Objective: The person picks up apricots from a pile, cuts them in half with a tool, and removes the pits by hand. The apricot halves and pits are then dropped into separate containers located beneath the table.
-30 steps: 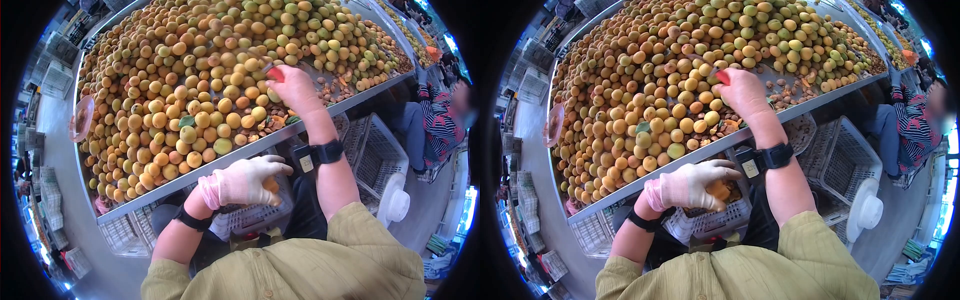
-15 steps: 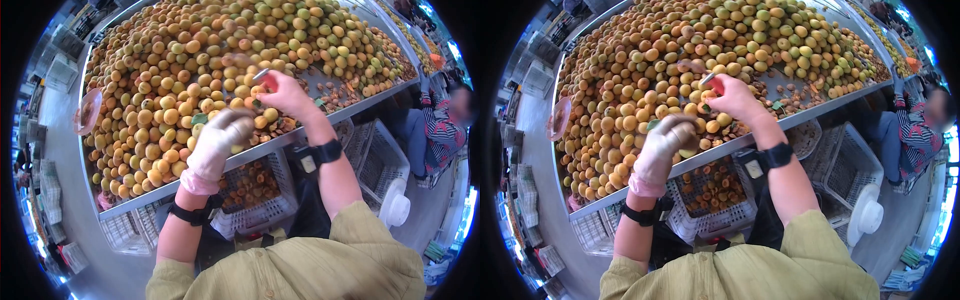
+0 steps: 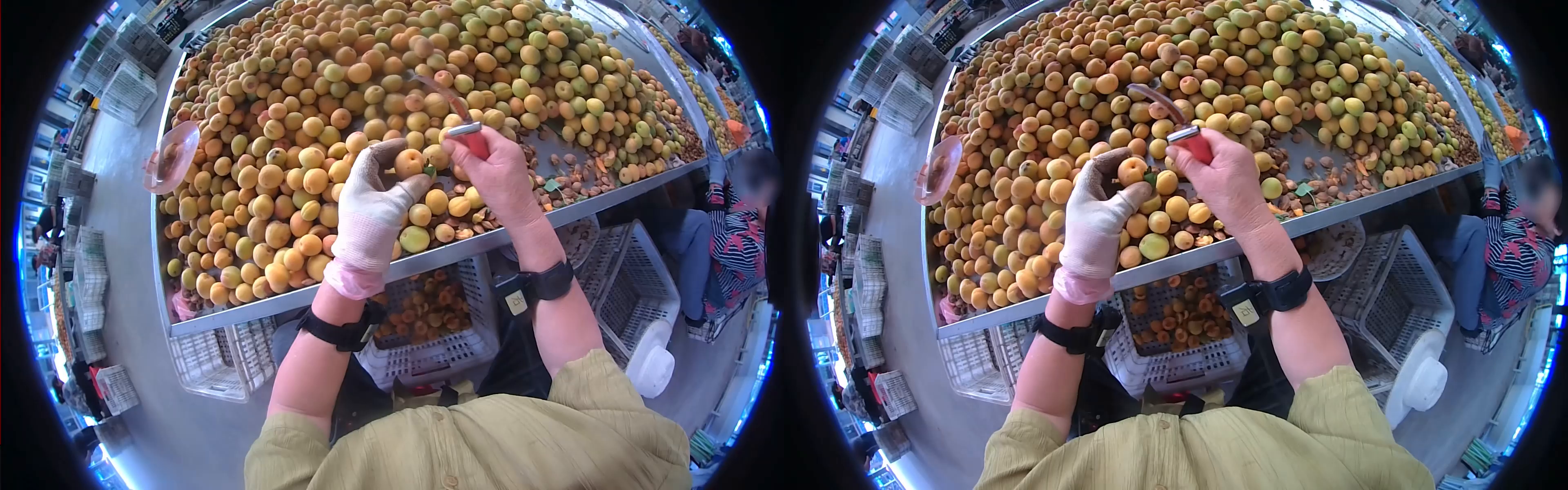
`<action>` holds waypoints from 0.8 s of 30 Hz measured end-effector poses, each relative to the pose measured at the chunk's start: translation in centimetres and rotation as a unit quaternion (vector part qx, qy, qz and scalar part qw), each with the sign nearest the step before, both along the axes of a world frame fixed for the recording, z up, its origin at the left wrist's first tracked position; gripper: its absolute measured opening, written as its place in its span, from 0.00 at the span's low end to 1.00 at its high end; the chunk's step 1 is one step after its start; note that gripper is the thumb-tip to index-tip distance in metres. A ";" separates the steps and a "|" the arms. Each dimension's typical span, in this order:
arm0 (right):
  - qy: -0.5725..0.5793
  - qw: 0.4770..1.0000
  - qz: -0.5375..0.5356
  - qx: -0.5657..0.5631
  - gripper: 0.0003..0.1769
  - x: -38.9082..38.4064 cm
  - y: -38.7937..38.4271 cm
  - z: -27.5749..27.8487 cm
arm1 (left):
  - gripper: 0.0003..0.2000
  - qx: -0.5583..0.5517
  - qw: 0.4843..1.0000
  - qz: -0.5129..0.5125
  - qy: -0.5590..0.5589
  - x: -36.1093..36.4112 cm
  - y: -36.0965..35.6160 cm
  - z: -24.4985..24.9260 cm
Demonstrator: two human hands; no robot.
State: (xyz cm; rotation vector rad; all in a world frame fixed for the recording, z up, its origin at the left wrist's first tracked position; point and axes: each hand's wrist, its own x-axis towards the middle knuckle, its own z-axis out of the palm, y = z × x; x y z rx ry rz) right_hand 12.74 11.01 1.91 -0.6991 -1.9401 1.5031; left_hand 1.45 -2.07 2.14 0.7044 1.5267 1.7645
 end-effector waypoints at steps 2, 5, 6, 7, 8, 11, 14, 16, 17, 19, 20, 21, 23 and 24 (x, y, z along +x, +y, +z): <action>0.002 0.996 0.007 -0.094 0.14 0.4 0.1 0.7 | 0.24 -0.007 0.999 0.021 0.029 0.2 0.1 0.2; -0.036 0.988 0.068 -0.132 0.14 0.2 -1.1 0.9 | 0.24 0.046 0.997 0.051 0.048 0.1 0.9 -0.8; -0.028 0.986 0.069 -0.150 0.15 0.3 -1.2 0.8 | 0.24 0.026 0.998 0.038 0.041 -0.1 0.8 -0.7; -0.028 0.986 0.068 -0.152 0.15 0.4 -1.1 0.8 | 0.25 0.004 0.999 0.024 0.033 -0.1 0.7 -0.5; -0.028 0.988 0.012 -0.153 0.14 0.5 -0.7 1.0 | 0.25 0.003 0.999 0.022 0.032 0.0 0.6 -0.3; -0.072 0.989 -0.048 -0.116 0.21 1.2 1.6 0.5 | 0.27 -0.014 1.000 0.006 0.015 -0.2 0.5 0.2; -0.304 0.926 -0.072 0.211 0.42 1.9 3.0 -1.2 | 0.27 0.027 1.000 0.002 -0.003 -0.7 0.5 -0.9; -0.216 0.965 -0.052 0.140 0.40 2.3 3.3 -1.6 | 0.25 0.033 0.999 -0.011 -0.028 -1.3 0.3 -1.0; -0.123 0.989 -0.031 0.070 0.39 2.1 3.2 -0.9 | 0.25 0.035 0.999 -0.010 -0.028 -1.6 0.3 -0.8; -0.082 0.997 0.002 0.000 0.32 1.9 2.0 0.3 | 0.22 0.049 0.989 -0.040 -0.133 -1.8 0.2 -0.6; -0.097 0.995 0.032 0.001 0.28 2.0 1.3 0.8 | 0.20 0.068 0.981 -0.038 -0.178 -1.9 0.1 -0.3; -0.112 0.992 0.063 0.003 0.24 2.0 0.8 1.0 | 0.20 0.066 0.981 -0.038 -0.178 -2.0 0.1 -0.3; -0.090 0.991 0.101 -0.001 0.20 1.9 0.3 0.6 | 0.21 0.070 0.989 -0.039 -0.126 -2.4 0.0 -0.3; -0.109 0.988 0.109 0.022 0.19 1.9 -0.1 0.7 | 0.21 0.064 0.993 -0.029 -0.099 -2.5 -0.1 -0.3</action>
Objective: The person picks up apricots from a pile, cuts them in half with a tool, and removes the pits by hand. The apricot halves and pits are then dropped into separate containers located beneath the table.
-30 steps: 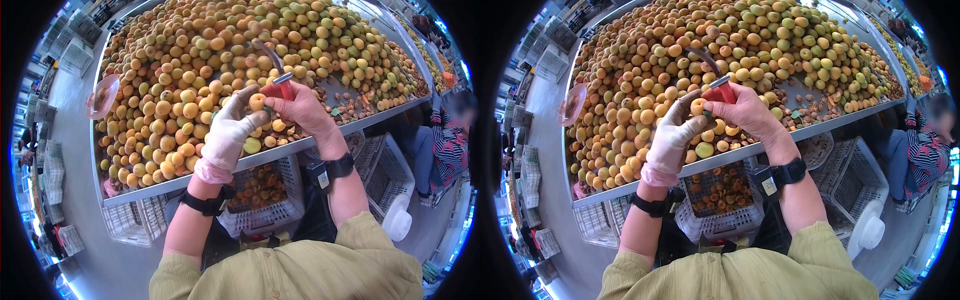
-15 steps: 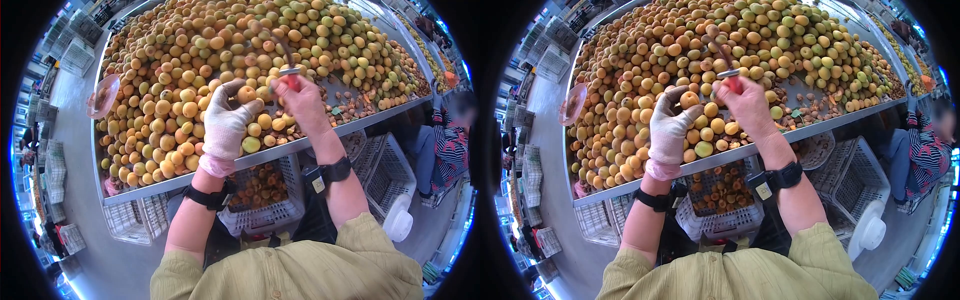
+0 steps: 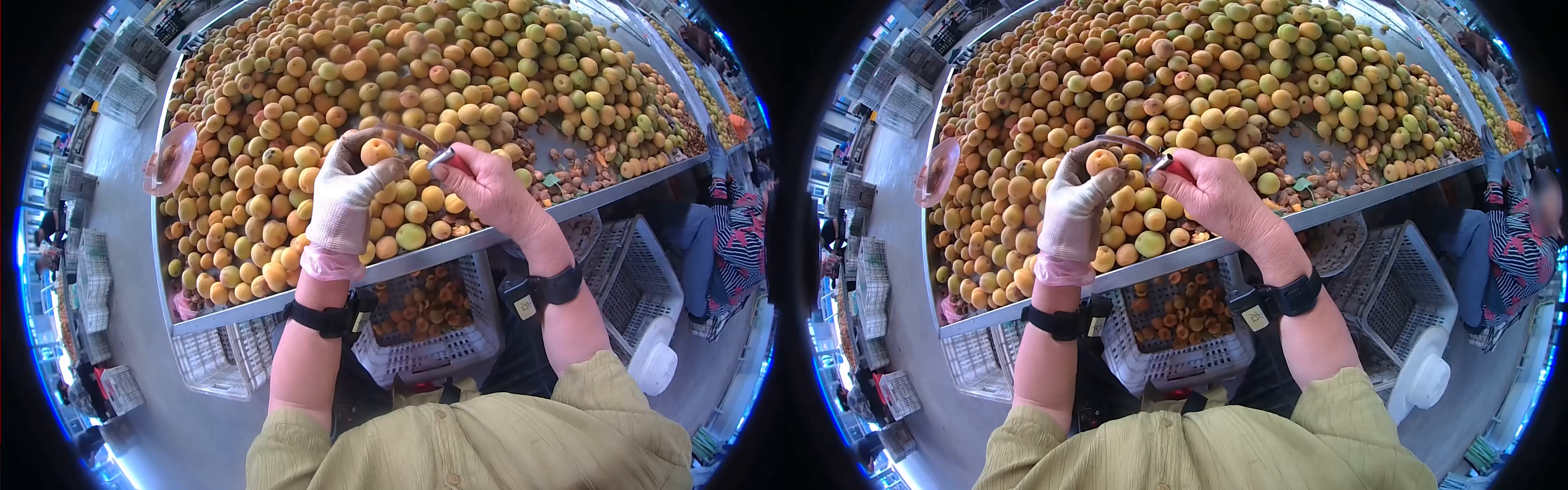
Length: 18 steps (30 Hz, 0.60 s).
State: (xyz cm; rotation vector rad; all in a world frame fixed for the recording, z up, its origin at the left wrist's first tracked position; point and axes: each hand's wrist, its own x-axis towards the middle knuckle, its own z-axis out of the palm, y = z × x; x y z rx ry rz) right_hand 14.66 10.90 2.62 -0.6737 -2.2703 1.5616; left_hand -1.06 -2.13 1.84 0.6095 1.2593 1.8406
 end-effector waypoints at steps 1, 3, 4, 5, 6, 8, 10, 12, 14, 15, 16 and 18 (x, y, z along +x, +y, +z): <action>-0.017 1.000 0.011 0.024 0.18 0.0 -0.3 0.2 | 0.21 0.000 1.000 0.002 0.000 -0.1 -0.1 0.0; -0.016 0.999 0.011 0.025 0.17 0.0 -0.6 0.4 | 0.20 -0.010 1.000 0.016 0.001 -0.2 -0.2 0.2; -0.017 0.998 0.014 0.058 0.16 0.0 -0.6 0.5 | 0.20 -0.008 1.000 0.021 -0.005 -0.2 -0.2 0.4; -0.018 0.995 0.017 0.092 0.15 0.0 -0.6 0.6 | 0.20 -0.009 1.000 0.021 -0.006 -0.3 -0.1 0.2; -0.018 0.996 0.017 0.091 0.15 0.0 -0.6 0.5 | 0.20 -0.012 1.000 0.024 0.003 -0.4 -0.1 -0.1; -0.032 0.994 0.024 0.099 0.14 0.0 -0.7 0.3 | 0.20 -0.015 0.999 0.027 0.011 -0.6 -0.1 -0.2; -0.034 0.993 0.019 0.109 0.14 -0.1 -0.7 0.4 | 0.21 -0.028 0.998 0.037 0.047 -0.7 -0.2 -0.3; -0.037 0.992 0.014 0.119 0.14 -0.3 -0.9 0.2 | 0.21 -0.031 0.995 0.043 0.090 -0.6 -0.4 0.1; -0.020 0.993 0.002 0.119 0.14 -0.6 -1.1 -0.3 | 0.20 -0.023 0.987 0.059 0.146 -0.4 -0.5 0.9; -0.019 0.993 0.001 0.119 0.14 -0.7 -1.4 -0.2 | 0.20 -0.023 0.987 0.058 0.148 -0.5 -0.5 0.9; -0.027 0.992 0.001 0.121 0.15 -0.9 -1.8 -0.2 | 0.20 -0.025 0.987 0.068 0.142 -0.5 -0.6 0.8; -0.033 0.992 0.001 0.123 0.15 -1.4 -2.5 -0.2 | 0.21 -0.027 0.987 0.080 0.137 -0.5 -0.7 0.6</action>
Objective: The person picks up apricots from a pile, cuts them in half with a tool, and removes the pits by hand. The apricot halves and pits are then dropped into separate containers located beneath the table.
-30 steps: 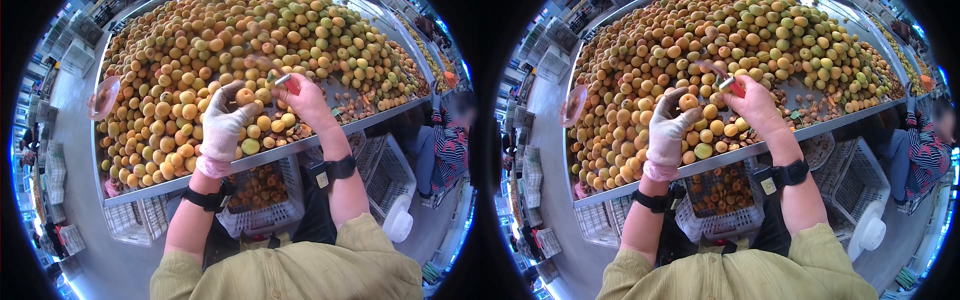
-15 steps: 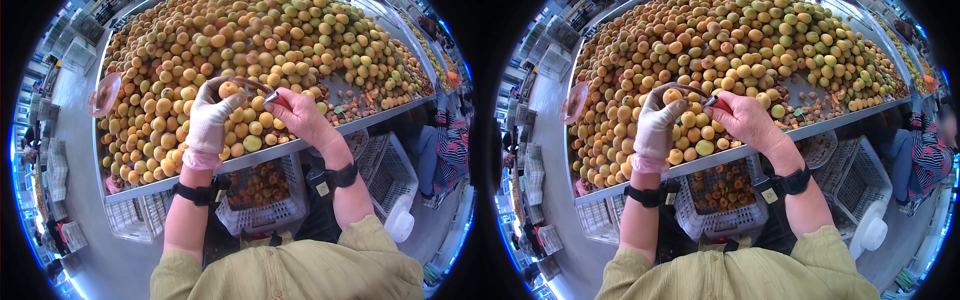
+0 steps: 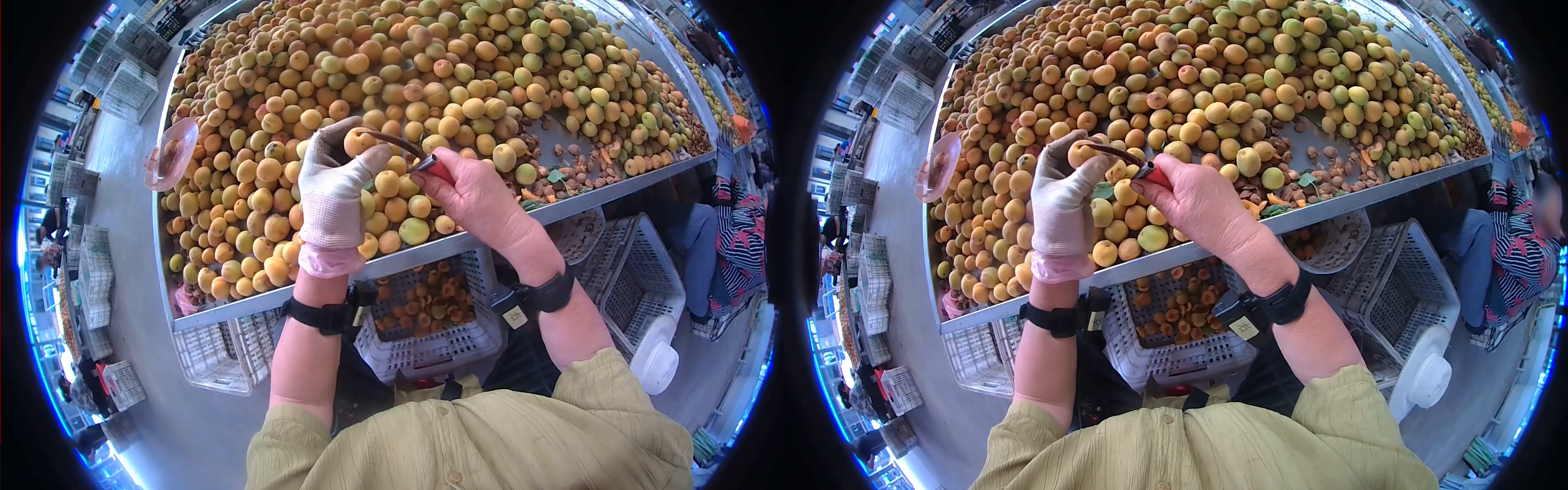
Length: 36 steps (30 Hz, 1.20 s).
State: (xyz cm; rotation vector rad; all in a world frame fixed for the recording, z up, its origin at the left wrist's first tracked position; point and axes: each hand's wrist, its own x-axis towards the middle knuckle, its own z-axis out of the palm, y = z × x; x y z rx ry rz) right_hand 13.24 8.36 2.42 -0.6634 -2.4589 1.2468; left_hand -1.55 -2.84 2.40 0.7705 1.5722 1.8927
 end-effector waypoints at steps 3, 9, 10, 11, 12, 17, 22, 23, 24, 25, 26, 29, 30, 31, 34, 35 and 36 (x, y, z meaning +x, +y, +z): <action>0.016 0.999 -0.016 0.040 0.18 -0.4 -0.3 -0.1 | 0.22 0.074 0.979 -0.018 -0.190 0.5 0.1 0.0; -0.039 0.998 -0.001 0.052 0.21 -0.2 0.3 0.4 | 0.20 0.106 0.946 -0.110 -0.286 0.4 -0.7 -0.1; -0.018 0.999 -0.001 0.041 0.20 -0.4 -0.1 0.1 | 0.20 0.109 0.948 -0.101 -0.283 0.7 -0.7 -0.1; 0.003 1.000 -0.001 0.031 0.20 -0.7 -0.6 -0.3 | 0.20 0.109 0.948 -0.102 -0.281 0.9 -0.7 -0.1; 0.013 0.999 0.008 0.033 0.20 -1.0 -1.0 -0.5 | 0.20 0.121 0.942 -0.088 -0.301 1.2 -0.6 -0.2; 0.043 0.999 -0.007 0.000 0.18 -1.8 -2.6 -1.3 | 0.21 0.112 0.969 -0.080 -0.207 -0.1 -0.6 -0.5; 0.075 0.985 0.046 -0.151 0.13 -1.0 -1.6 0.6 | 0.21 0.087 0.979 -0.056 -0.174 -0.3 -1.2 0.1; 0.059 0.987 0.059 -0.138 0.13 -0.7 -1.3 0.9 | 0.21 0.086 0.980 -0.056 -0.173 -0.1 -1.2 0.0; 0.051 0.986 0.054 -0.151 0.13 -0.6 -1.4 1.1 | 0.21 0.113 0.973 -0.063 -0.191 0.1 -1.1 -0.3; 0.052 0.986 0.054 -0.151 0.13 -0.7 -1.7 0.8 | 0.22 0.141 0.965 -0.070 -0.208 0.3 -0.9 -0.5; 0.074 0.986 0.037 -0.143 0.13 -0.8 -2.2 0.2 | 0.22 0.140 0.965 -0.071 -0.208 0.8 -0.6 -0.5; 0.080 0.991 -0.002 -0.105 0.14 -1.5 -3.1 -0.4 | 0.22 0.165 0.905 -0.073 -0.386 1.9 0.0 -0.7; 0.066 0.995 -0.021 -0.073 0.14 -1.7 -3.1 -0.4 | 0.23 0.173 0.912 -0.087 -0.362 1.7 0.2 -1.1; 0.066 0.995 -0.021 -0.072 0.14 -1.6 -2.6 -0.3 | 0.24 0.181 0.919 -0.101 -0.336 1.3 0.4 -1.2; 0.027 0.995 0.031 -0.088 0.13 -0.8 -0.8 0.9 | 0.24 0.116 0.965 -0.112 -0.205 0.5 0.3 -0.5; 0.027 0.995 0.031 -0.090 0.13 -1.1 -1.4 0.3 | 0.24 0.104 0.970 -0.112 -0.186 0.5 0.1 -0.5; 0.073 0.994 -0.006 -0.075 0.13 -1.7 -2.5 -0.8 | 0.24 0.139 0.955 -0.111 -0.237 1.0 0.4 -1.1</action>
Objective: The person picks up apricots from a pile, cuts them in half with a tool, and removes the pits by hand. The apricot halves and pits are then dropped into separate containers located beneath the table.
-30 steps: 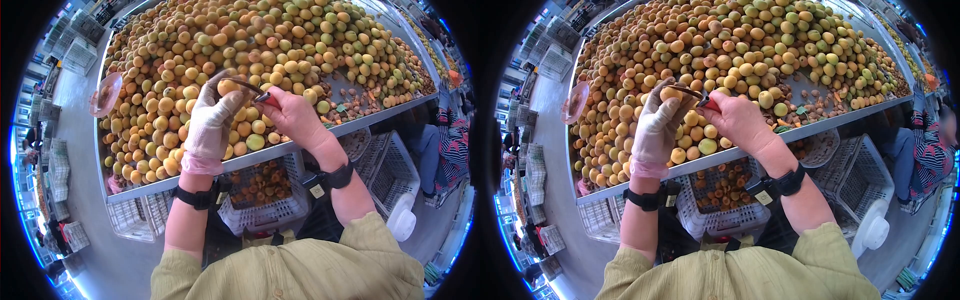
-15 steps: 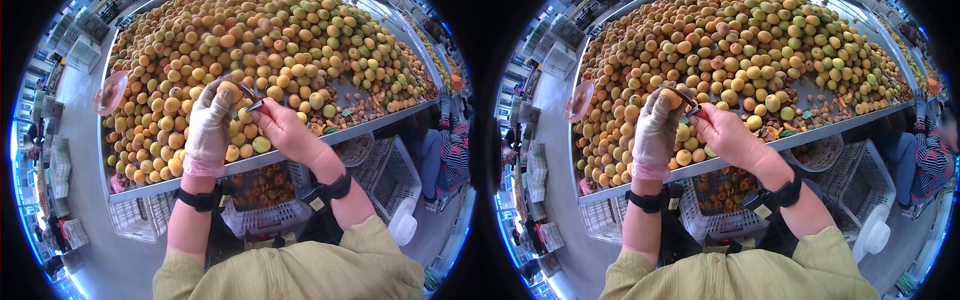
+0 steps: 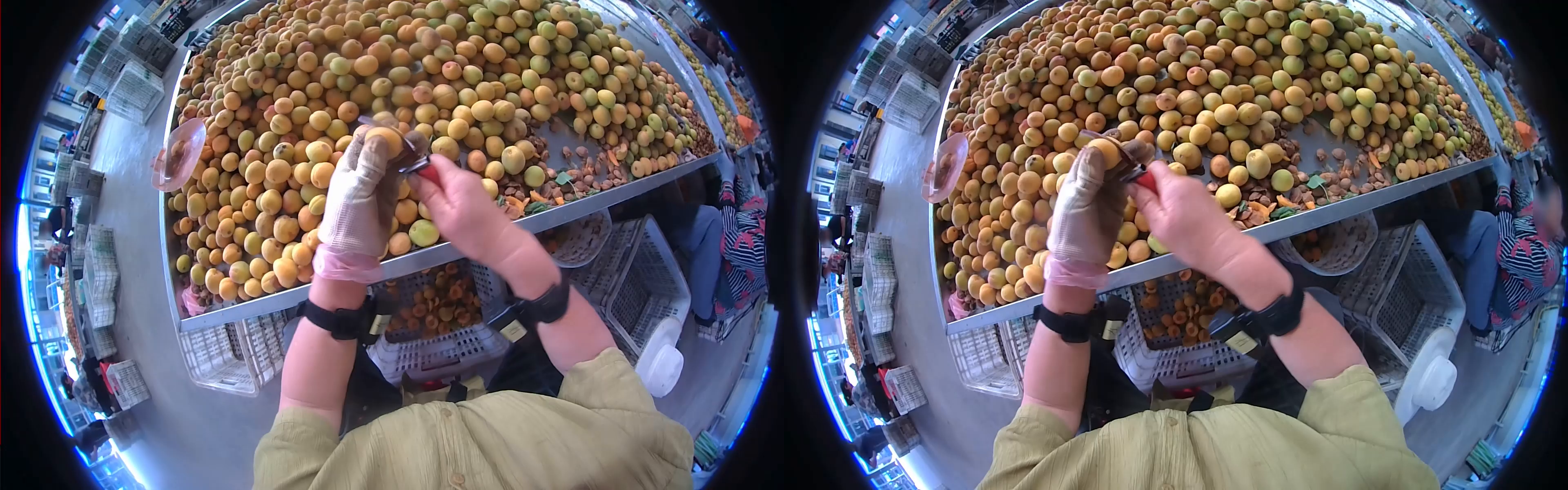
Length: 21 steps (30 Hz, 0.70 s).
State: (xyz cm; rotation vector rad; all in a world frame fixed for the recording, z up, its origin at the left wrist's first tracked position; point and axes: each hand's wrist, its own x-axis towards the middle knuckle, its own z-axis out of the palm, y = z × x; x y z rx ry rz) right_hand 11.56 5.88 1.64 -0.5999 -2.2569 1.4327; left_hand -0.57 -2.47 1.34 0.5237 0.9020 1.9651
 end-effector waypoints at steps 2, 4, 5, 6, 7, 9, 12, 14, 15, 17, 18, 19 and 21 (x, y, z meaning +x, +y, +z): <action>0.036 0.997 -0.066 0.013 0.13 -0.8 -1.7 -1.2 | 0.24 0.012 0.997 0.001 -0.073 1.3 0.6 -0.2; 0.030 0.997 -0.063 0.027 0.13 -0.7 -1.2 -1.0 | 0.24 0.024 0.988 0.008 -0.149 1.5 0.7 0.0; 0.025 0.997 -0.059 0.041 0.13 -0.6 -0.6 -0.8 | 0.24 0.028 0.988 0.012 -0.150 1.1 0.7 0.1; 0.026 0.999 -0.030 -0.001 0.14 -0.3 0.1 -0.5 | 0.23 0.006 0.996 0.013 -0.090 0.4 0.6 0.2; 0.027 0.999 -0.028 -0.002 0.14 -0.1 0.5 -0.1 | 0.21 -0.019 0.999 0.013 -0.029 -0.1 0.4 0.2; -0.002 1.000 0.001 -0.031 0.15 0.2 0.9 0.5 | 0.20 -0.049 0.998 0.011 0.033 -0.2 0.1 0.1; -0.001 0.999 -0.032 -0.005 0.14 -0.3 -1.2 -0.5 | 0.16 -0.018 0.998 0.049 -0.041 0.4 0.7 0.3; -0.014 0.998 -0.055 0.034 0.14 -0.4 -1.5 -0.6 | 0.17 0.008 0.989 0.032 -0.143 0.8 0.8 0.5; -0.015 0.998 -0.053 0.034 0.14 -0.4 -1.1 -0.5 | 0.18 0.020 0.981 0.026 -0.194 0.8 0.7 0.5; 0.015 0.999 -0.019 0.022 0.14 -0.1 0.1 -0.1 | 0.18 0.005 0.988 0.021 -0.153 -0.3 0.3 -0.2; 0.016 1.000 -0.004 -0.006 0.13 0.2 0.6 0.4 | 0.19 -0.017 0.997 0.028 -0.067 -0.6 0.2 0.3; 0.018 1.000 -0.004 -0.007 0.13 0.5 0.9 1.1 | 0.19 -0.039 0.998 0.033 0.022 -0.9 0.1 0.8; -0.022 0.999 0.021 -0.039 0.14 1.0 1.1 2.2 | 0.20 -0.039 0.999 0.025 0.026 -1.1 -0.2 1.0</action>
